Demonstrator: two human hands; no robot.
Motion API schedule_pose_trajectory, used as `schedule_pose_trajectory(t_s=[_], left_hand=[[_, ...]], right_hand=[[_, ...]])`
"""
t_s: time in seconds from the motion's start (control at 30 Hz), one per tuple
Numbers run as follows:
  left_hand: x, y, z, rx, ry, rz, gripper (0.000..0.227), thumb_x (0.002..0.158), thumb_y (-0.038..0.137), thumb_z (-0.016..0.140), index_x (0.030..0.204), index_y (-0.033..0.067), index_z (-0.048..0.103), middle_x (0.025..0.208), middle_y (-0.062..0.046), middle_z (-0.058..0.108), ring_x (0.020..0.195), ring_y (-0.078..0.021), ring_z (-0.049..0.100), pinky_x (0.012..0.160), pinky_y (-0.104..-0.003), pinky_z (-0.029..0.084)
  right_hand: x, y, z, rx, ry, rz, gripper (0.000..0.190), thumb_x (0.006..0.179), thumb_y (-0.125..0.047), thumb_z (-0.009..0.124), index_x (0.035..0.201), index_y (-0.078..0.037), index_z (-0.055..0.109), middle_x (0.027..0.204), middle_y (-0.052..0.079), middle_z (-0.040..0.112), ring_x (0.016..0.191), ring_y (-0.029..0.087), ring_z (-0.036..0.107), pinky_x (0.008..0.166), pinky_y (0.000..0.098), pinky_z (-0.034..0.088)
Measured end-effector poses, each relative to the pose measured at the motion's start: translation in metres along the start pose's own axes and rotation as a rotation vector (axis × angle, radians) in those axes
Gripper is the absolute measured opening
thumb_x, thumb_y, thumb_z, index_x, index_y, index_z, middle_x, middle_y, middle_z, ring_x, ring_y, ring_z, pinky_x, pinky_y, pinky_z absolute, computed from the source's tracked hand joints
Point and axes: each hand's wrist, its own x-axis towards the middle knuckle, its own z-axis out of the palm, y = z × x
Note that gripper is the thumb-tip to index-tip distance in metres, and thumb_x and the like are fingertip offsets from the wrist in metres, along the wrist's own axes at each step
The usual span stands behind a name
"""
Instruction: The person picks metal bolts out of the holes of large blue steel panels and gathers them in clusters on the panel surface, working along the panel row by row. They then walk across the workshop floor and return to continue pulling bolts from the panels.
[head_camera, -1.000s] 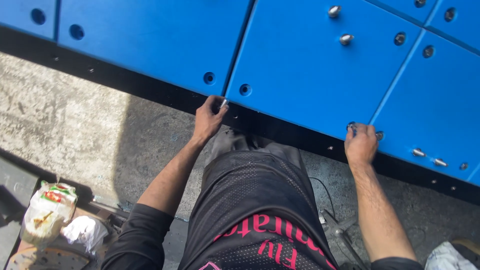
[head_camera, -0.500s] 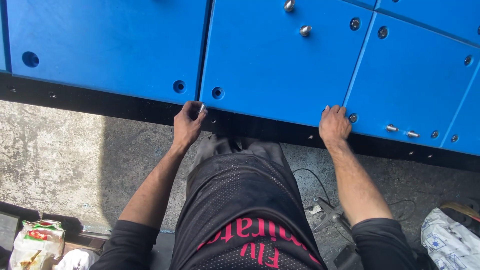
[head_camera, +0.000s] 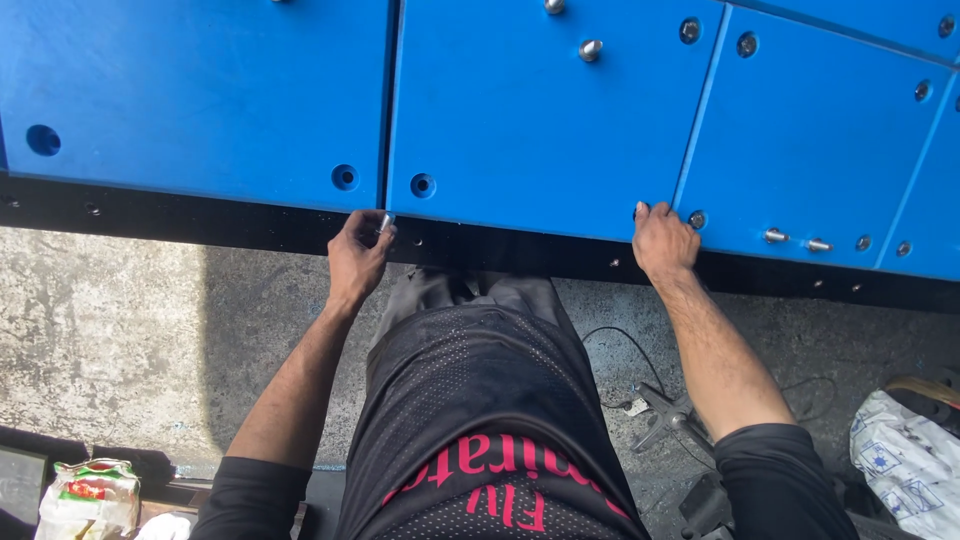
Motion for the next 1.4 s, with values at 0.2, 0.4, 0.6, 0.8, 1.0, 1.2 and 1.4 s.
schedule_pose_trajectory(t_s=[0.2,0.4,0.6,0.8,1.0,1.2,1.4], left_hand=[[0.004,0.011,-0.006,0.003,0.000,0.008,0.024,0.099,0.021,0.069,0.118,0.0076,0.067,0.102,-0.008,0.076,0.090,-0.0135,0.075,0.078,-0.031,0.062],[0.006,0.011,-0.006,0.011,-0.001,0.007,0.026,0.098,0.022,0.070,0.120,0.0081,0.068,0.103,-0.007,0.077,0.091,-0.0129,0.075,0.079,-0.031,0.062],[0.007,0.023,-0.009,0.125,0.074,0.153,0.024,0.096,0.019,0.074,0.119,0.0108,0.073,0.104,-0.009,0.074,0.086,-0.0165,0.073,0.077,-0.031,0.061],[0.025,0.033,-0.008,0.293,0.073,0.433,0.027,0.090,0.009,0.074,0.118,0.0113,0.074,0.109,-0.015,0.069,0.084,-0.0232,0.074,0.077,-0.035,0.061],[0.054,0.018,0.007,0.419,0.054,0.494,0.031,0.090,0.007,0.075,0.120,0.0046,0.068,0.114,-0.015,0.070,0.093,-0.0289,0.074,0.079,-0.038,0.062],[0.053,0.044,0.017,0.631,-0.002,0.572,0.036,0.085,0.006,0.075,0.120,0.0047,0.065,0.117,-0.017,0.065,0.086,-0.0315,0.073,0.071,-0.041,0.063],[0.062,0.033,0.038,0.814,-0.035,0.643,0.025,0.096,0.008,0.069,0.120,0.0047,0.063,0.115,-0.013,0.059,0.099,-0.0272,0.069,0.077,-0.038,0.063]], right_hand=[[0.020,0.013,0.034,-0.066,0.322,-0.233,0.046,0.108,-0.035,0.039,0.113,0.007,0.056,0.101,0.023,0.060,0.076,0.030,0.067,0.050,0.0437,0.060],[0.008,0.002,0.006,0.010,0.007,-0.013,0.056,0.120,-0.043,0.025,0.128,0.002,0.056,0.090,0.017,0.074,0.072,0.027,0.069,0.070,0.0466,0.054],[0.019,0.010,0.016,0.080,0.203,-0.175,0.055,0.107,-0.039,0.033,0.118,0.009,0.057,0.094,0.020,0.061,0.066,0.029,0.071,0.050,0.0468,0.062],[0.005,0.003,-0.007,-0.010,0.059,-0.053,0.059,0.119,-0.045,0.030,0.125,0.006,0.060,0.099,0.024,0.074,0.091,0.040,0.073,0.087,0.0564,0.057],[0.017,0.003,-0.002,0.064,0.162,-0.128,0.055,0.111,-0.039,0.037,0.121,0.010,0.060,0.090,0.024,0.070,0.077,0.039,0.072,0.073,0.0573,0.058],[0.009,0.007,0.005,0.010,0.092,-0.067,0.056,0.119,-0.043,0.034,0.129,0.007,0.058,0.102,0.023,0.066,0.086,0.033,0.073,0.071,0.0505,0.059],[0.016,0.012,0.022,0.097,0.216,-0.078,0.055,0.107,-0.043,0.052,0.128,0.008,0.053,0.119,0.023,0.052,0.092,0.032,0.067,0.067,0.0487,0.059]])
